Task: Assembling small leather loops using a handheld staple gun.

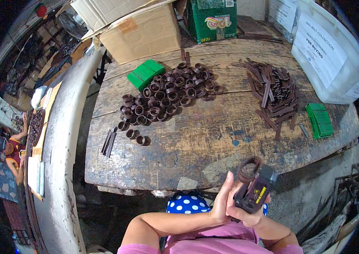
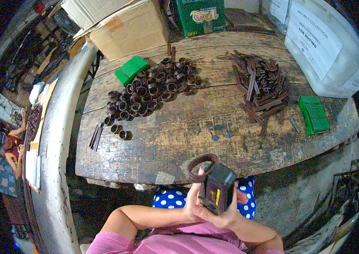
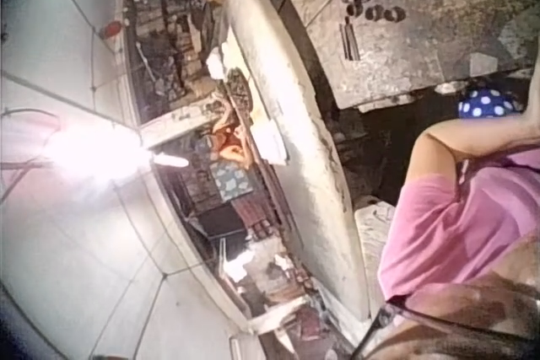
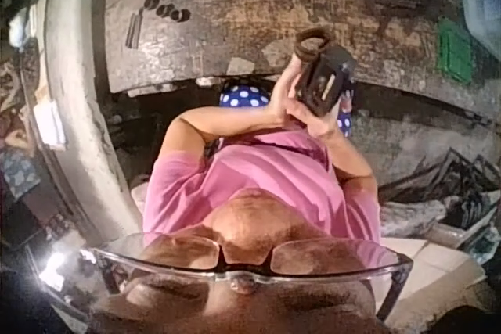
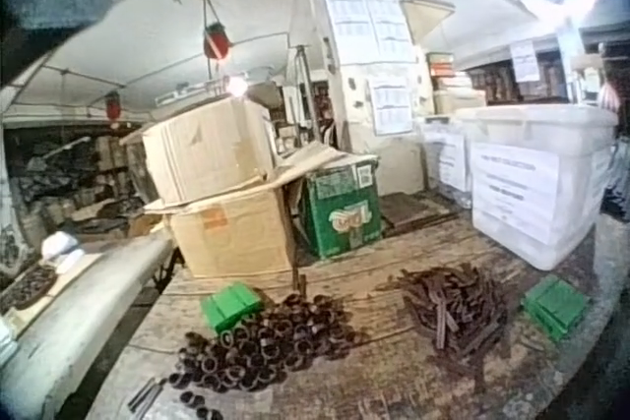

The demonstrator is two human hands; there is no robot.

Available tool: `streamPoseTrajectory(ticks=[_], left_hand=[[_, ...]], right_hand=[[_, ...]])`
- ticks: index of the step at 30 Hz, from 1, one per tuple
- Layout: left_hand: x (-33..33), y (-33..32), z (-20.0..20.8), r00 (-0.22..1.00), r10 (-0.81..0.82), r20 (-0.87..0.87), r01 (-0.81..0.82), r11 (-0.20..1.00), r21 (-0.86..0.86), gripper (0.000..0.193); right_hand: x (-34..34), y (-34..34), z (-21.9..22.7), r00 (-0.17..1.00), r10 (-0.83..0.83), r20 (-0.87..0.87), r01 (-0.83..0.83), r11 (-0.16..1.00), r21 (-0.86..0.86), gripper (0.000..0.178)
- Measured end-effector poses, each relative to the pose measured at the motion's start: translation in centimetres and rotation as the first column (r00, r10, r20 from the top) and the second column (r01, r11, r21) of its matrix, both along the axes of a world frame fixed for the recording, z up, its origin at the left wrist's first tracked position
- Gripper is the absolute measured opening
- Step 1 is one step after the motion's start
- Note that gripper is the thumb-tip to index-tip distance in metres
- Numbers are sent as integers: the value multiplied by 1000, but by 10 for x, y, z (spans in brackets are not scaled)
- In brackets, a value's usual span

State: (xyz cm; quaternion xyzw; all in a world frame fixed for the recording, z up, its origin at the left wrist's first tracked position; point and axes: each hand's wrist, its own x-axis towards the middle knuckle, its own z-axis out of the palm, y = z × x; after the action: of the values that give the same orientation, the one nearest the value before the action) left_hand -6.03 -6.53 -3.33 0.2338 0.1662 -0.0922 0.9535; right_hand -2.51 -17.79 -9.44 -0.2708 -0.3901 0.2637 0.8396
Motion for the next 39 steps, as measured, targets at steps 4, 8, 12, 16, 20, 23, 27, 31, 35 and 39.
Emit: streamPoseTrajectory(ticks=[4, 8, 12, 16, 20, 23, 27, 31, 35, 39], left_hand=[[2, 3, -12, 997, 75, -13, -75, 997, -13, 72], [7, 0, -19, 993, 119, -11, -119, 992, -40, 65], [13, 33, -5, 939, 223, 263, -269, 951, 155, 63], [31, 60, 24, 889, 159, 429, -362, 817, 448, 48], [52, 85, 41, 953, -38, 299, -206, 640, 740, 37], [91, 122, 47, 926, -91, 366, -336, 244, 910, 35], [149, 183, 28, 865, -176, 470, -487, -519, 702, 47], [174, 226, 8, 916, -256, 310, -387, -773, 503, 51], [186, 198, 15, 898, -275, 344, -427, -731, 532, 50], [201, 133, 22, 697, -601, 390, -683, -393, 616, 29]], right_hand=[[5, -1, 63, 994, -82, -65, 10, 691, -723, 72], [14, 9, 74, 967, -159, -198, -19, 733, -680, 54], [31, 16, 105, 928, -61, -368, -198, 754, -626, 22], [34, 5, 99, 931, -143, -337, -139, 713, -687, 20], [41, 1, 96, 918, -128, -375, -181, 707, -684, 18], [40, -10, 97, 914, -149, -378, -174, 697, -696, 18], [38, -28, 92, 908, -184, -376, -138, 718, -683, 21], [37, -42, 94, 894, -243, -377, -99, 714, -693, 23], [41, -53, 91, 890, -285, -355, -49, 715, -697, 22], [43, -57, 83, 884, -306, -353, -14, 738, -674, 22]])
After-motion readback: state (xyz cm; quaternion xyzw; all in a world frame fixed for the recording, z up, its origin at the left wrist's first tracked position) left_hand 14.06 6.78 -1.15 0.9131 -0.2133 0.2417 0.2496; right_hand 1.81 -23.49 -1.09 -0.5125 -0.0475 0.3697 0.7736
